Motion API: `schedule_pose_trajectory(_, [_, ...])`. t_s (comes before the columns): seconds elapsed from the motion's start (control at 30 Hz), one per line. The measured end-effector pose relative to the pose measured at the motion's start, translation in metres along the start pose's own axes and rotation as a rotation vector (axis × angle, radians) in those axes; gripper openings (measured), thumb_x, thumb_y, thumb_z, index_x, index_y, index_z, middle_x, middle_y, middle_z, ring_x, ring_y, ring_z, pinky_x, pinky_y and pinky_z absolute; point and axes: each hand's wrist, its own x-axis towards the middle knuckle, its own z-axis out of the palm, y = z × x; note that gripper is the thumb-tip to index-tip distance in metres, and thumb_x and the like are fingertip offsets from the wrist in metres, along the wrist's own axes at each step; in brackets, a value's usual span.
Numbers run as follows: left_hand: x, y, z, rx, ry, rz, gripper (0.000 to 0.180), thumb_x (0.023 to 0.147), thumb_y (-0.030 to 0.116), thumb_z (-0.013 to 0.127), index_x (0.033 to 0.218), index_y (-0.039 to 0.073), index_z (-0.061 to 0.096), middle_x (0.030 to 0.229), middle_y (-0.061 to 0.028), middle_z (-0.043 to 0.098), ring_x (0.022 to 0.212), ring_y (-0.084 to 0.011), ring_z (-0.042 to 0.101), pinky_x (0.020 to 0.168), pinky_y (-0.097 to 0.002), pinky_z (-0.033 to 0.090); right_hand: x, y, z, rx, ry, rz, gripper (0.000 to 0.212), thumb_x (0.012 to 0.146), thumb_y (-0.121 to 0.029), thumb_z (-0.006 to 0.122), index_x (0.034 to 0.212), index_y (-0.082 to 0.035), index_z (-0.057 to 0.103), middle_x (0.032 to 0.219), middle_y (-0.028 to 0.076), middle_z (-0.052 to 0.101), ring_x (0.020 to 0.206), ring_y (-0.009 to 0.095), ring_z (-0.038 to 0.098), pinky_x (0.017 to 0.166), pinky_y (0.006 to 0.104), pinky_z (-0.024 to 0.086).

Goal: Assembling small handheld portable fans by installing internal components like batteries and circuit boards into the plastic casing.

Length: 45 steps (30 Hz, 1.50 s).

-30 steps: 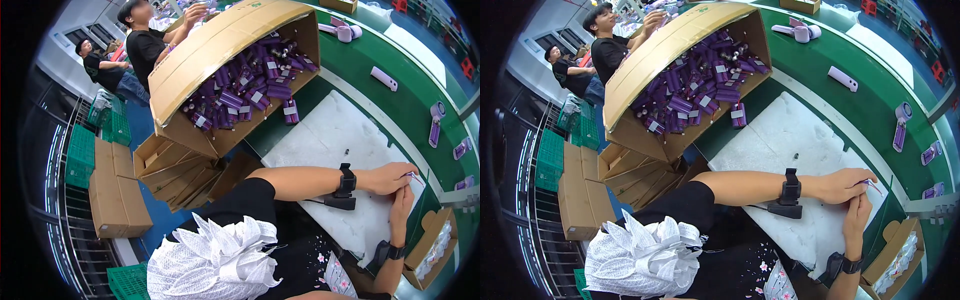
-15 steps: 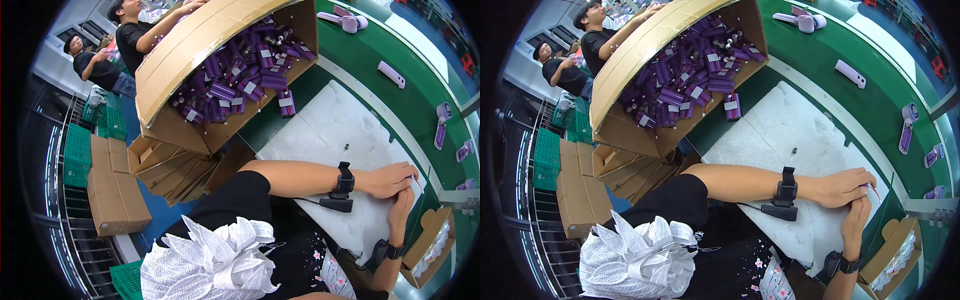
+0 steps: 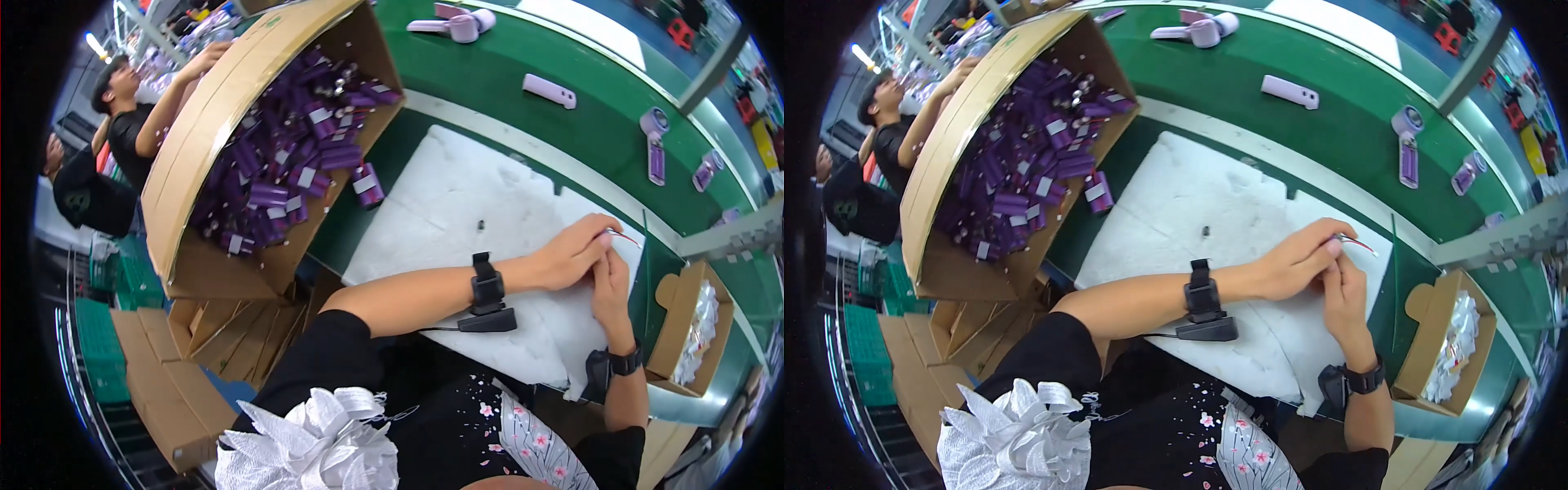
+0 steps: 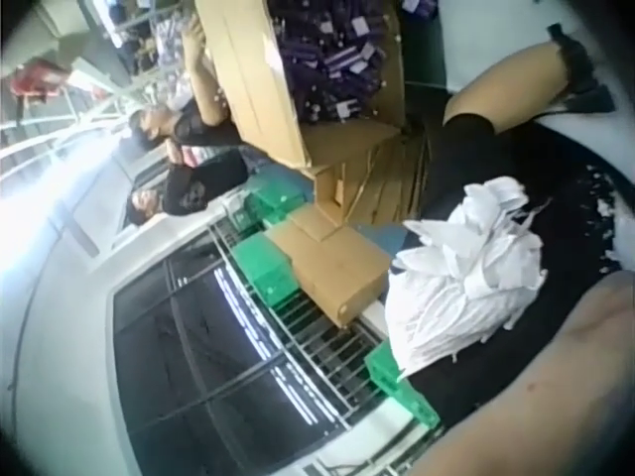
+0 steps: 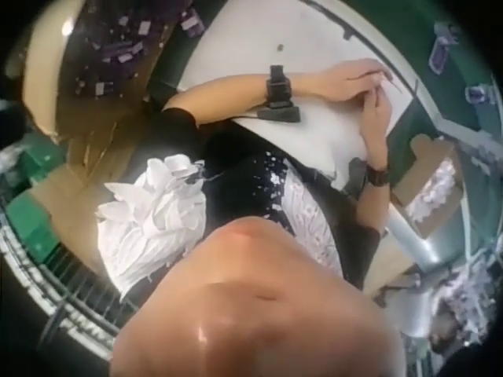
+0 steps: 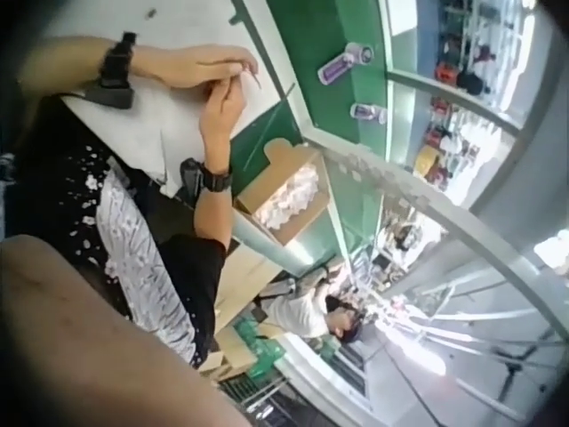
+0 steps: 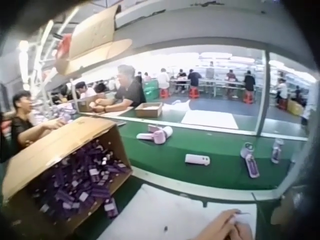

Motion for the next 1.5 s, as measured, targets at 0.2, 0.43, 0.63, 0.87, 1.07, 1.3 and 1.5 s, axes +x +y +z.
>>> schedule_pose_trajectory(0.2, [-0.006, 0.007, -0.008, -0.154, -0.007, -0.171, 0.032, 0.102, 0.022, 0.040, 0.127, 0.004, 0.047, 0.097, -0.0064, 0.053, 0.086, -0.0135, 0.052, 0.076, -0.0284, 0.047, 0.003, -0.012, 0.003, 0.004, -0.046, 0.029, 0.027, 0.102, -0.022, 0.043, 0.098, 0.002, 0.057, 0.071, 0.004, 0.058, 0.063, 0.009, 0.050, 0.056, 0.0253, 0.040])
schedule_pose_trajectory(0.43, [-0.005, -0.001, -0.016, 0.207, -0.007, 0.108, 0.031, 0.102, 0.020, 0.040, 0.127, 0.004, 0.049, 0.100, -0.0042, 0.053, 0.082, -0.0110, 0.051, 0.070, -0.0261, 0.046, -0.001, -0.002, 0.003, 0.037, -0.040, 0.018, 0.020, 0.098, -0.016, 0.048, 0.094, 0.002, 0.056, 0.064, 0.004, 0.056, 0.057, 0.010, 0.049, 0.052, 0.0265, 0.039])
schedule_pose_trajectory(0.63, [-0.007, -0.004, -0.018, 0.173, -0.067, 0.133, 0.032, 0.103, 0.022, 0.039, 0.127, 0.006, 0.051, 0.105, -0.0013, 0.053, 0.077, -0.0069, 0.048, 0.065, -0.0218, 0.043, 0.002, -0.001, 0.005, -0.118, 0.018, -0.020, 0.016, 0.093, -0.010, 0.052, 0.085, 0.003, 0.058, 0.058, 0.005, 0.054, 0.051, 0.011, 0.047, 0.050, 0.0270, 0.037])
schedule_pose_trajectory(0.87, [-0.002, 0.024, -0.044, -0.037, 0.416, -0.243, 0.032, 0.104, 0.027, 0.042, 0.130, 0.011, 0.051, 0.112, -0.0013, 0.059, 0.073, -0.0025, 0.042, 0.064, -0.0190, 0.039, 0.015, -0.009, -0.016, 0.005, 0.409, -0.177, 0.015, 0.096, -0.012, 0.050, 0.094, 0.002, 0.057, 0.071, 0.005, 0.058, 0.056, 0.008, 0.051, 0.049, 0.0225, 0.037])
schedule_pose_trajectory(1.07, [0.003, 0.012, -0.036, -0.244, 0.301, -0.205, 0.028, 0.101, 0.020, 0.046, 0.125, 0.008, 0.055, 0.106, 0.0000, 0.058, 0.074, -0.0041, 0.045, 0.065, -0.0199, 0.039, 0.022, 0.006, -0.022, 0.409, 0.436, -0.116, 0.024, 0.093, -0.010, 0.054, 0.115, 0.000, 0.055, 0.116, 0.013, 0.057, 0.075, 0.013, 0.060, 0.060, 0.0245, 0.047])
schedule_pose_trajectory(1.3, [-0.001, 0.021, -0.030, 0.451, -0.101, 0.122, 0.037, 0.090, 0.021, 0.063, 0.126, 0.012, 0.057, 0.134, -0.0071, 0.052, 0.108, -0.0166, 0.051, 0.086, -0.0315, 0.047, 0.006, -0.002, 0.018, 0.311, 0.119, 0.001, 0.043, 0.082, -0.010, 0.072, 0.118, 0.000, 0.052, 0.093, 0.005, 0.061, 0.079, 0.010, 0.059, 0.070, 0.0242, 0.050])
schedule_pose_trajectory(1.5, [0.070, 0.017, -0.118, 0.664, 0.161, -0.015, 0.049, 0.081, 0.022, 0.072, 0.127, 0.014, 0.056, 0.131, -0.0078, 0.052, 0.107, -0.0220, 0.052, 0.087, -0.0353, 0.047, 0.012, -0.013, 0.011, 0.361, 0.060, 0.250, 0.041, 0.079, -0.007, 0.073, 0.114, 0.001, 0.053, 0.092, 0.003, 0.063, 0.080, 0.009, 0.059, 0.071, 0.0249, 0.050])
